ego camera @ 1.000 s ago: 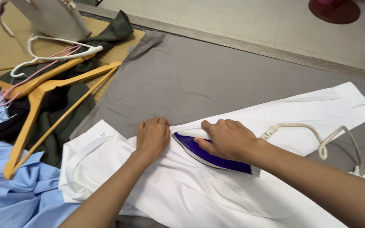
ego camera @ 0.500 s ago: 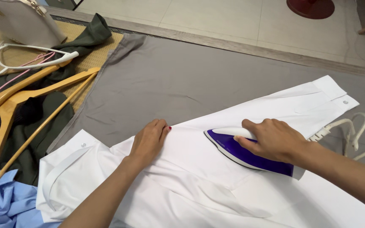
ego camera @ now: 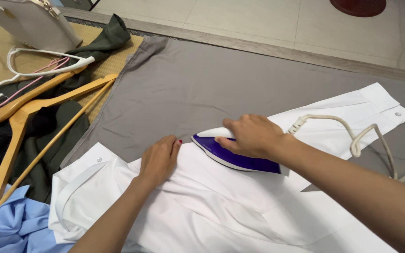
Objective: The person irons a white shirt on a gray ironing board. They smooth the fabric with their hands, then use a purple and white iron to press the body and sleeves of the shirt.
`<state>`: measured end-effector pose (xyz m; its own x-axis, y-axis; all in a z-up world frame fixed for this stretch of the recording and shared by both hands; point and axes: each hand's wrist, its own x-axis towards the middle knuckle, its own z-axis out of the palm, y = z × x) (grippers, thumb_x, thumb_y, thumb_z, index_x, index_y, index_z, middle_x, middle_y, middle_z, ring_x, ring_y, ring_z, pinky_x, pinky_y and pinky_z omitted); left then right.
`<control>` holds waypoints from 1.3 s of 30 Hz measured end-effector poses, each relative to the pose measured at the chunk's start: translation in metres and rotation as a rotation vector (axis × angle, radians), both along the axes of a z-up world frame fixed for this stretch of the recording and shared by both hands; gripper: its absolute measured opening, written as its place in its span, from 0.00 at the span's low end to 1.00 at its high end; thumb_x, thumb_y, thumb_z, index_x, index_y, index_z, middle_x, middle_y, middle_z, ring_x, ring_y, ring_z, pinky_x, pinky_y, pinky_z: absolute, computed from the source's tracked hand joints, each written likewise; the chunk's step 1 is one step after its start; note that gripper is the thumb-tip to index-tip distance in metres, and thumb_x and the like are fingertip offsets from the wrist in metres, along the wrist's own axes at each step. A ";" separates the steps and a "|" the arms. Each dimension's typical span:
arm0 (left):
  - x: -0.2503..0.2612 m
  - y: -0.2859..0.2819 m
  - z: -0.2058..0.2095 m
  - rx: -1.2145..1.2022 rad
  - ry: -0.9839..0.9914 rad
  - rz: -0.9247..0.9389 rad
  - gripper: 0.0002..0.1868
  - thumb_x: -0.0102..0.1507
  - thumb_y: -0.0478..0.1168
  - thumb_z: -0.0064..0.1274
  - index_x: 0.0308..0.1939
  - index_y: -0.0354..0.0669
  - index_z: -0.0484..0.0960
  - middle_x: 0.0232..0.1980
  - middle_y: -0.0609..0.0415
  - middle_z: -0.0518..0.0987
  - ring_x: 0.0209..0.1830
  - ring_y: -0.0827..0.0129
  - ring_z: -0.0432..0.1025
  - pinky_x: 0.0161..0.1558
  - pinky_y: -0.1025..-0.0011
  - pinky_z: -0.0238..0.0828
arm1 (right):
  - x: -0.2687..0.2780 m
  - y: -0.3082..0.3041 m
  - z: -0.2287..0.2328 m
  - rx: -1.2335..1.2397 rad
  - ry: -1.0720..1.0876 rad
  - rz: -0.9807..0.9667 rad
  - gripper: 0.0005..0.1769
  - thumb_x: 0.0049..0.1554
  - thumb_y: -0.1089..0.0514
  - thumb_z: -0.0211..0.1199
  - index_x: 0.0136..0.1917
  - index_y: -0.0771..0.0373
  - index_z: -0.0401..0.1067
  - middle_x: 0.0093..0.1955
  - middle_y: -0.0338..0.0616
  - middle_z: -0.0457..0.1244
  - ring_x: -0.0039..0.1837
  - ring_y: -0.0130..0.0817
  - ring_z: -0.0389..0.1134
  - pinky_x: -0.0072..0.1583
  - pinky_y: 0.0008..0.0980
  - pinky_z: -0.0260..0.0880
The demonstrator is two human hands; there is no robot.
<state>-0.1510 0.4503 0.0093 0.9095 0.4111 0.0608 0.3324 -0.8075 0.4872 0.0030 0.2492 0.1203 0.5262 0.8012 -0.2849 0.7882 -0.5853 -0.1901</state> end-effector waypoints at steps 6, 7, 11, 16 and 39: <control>0.000 0.004 0.004 -0.029 0.073 0.042 0.16 0.71 0.48 0.40 0.37 0.40 0.73 0.39 0.46 0.80 0.38 0.47 0.74 0.40 0.52 0.68 | 0.001 -0.007 0.000 0.004 0.011 -0.006 0.29 0.60 0.33 0.52 0.51 0.61 0.71 0.36 0.57 0.69 0.47 0.58 0.72 0.54 0.53 0.72; 0.000 0.003 0.005 -0.041 0.106 0.059 0.17 0.72 0.49 0.40 0.37 0.40 0.73 0.39 0.46 0.80 0.37 0.47 0.74 0.40 0.52 0.68 | 0.003 -0.014 0.001 -0.005 0.017 -0.012 0.29 0.59 0.32 0.53 0.53 0.60 0.71 0.36 0.57 0.69 0.47 0.57 0.72 0.53 0.53 0.72; -0.001 0.004 0.008 -0.037 0.058 0.035 0.16 0.71 0.48 0.39 0.37 0.40 0.72 0.38 0.46 0.80 0.37 0.46 0.73 0.40 0.51 0.67 | 0.009 -0.050 0.006 -0.053 0.015 -0.034 0.30 0.57 0.31 0.53 0.52 0.58 0.71 0.32 0.56 0.68 0.45 0.55 0.73 0.52 0.53 0.72; -0.003 0.004 0.010 -0.064 0.036 0.028 0.16 0.71 0.48 0.40 0.37 0.39 0.72 0.35 0.44 0.80 0.37 0.46 0.73 0.40 0.52 0.67 | 0.017 -0.090 0.014 -0.209 0.132 -0.128 0.33 0.58 0.29 0.49 0.46 0.61 0.73 0.22 0.51 0.62 0.33 0.49 0.70 0.46 0.50 0.74; -0.004 0.004 0.013 -0.069 -0.033 0.042 0.17 0.71 0.49 0.40 0.38 0.40 0.74 0.36 0.45 0.81 0.36 0.48 0.74 0.39 0.54 0.68 | -0.045 -0.144 0.016 -0.251 0.202 -0.026 0.28 0.58 0.31 0.52 0.49 0.57 0.70 0.25 0.52 0.64 0.36 0.53 0.70 0.47 0.51 0.72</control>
<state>-0.1549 0.4544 0.0223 0.8894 0.4532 0.0606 0.3483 -0.7575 0.5522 -0.0423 0.1048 0.1362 0.4582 0.6799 -0.5725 0.7334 -0.6531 -0.1887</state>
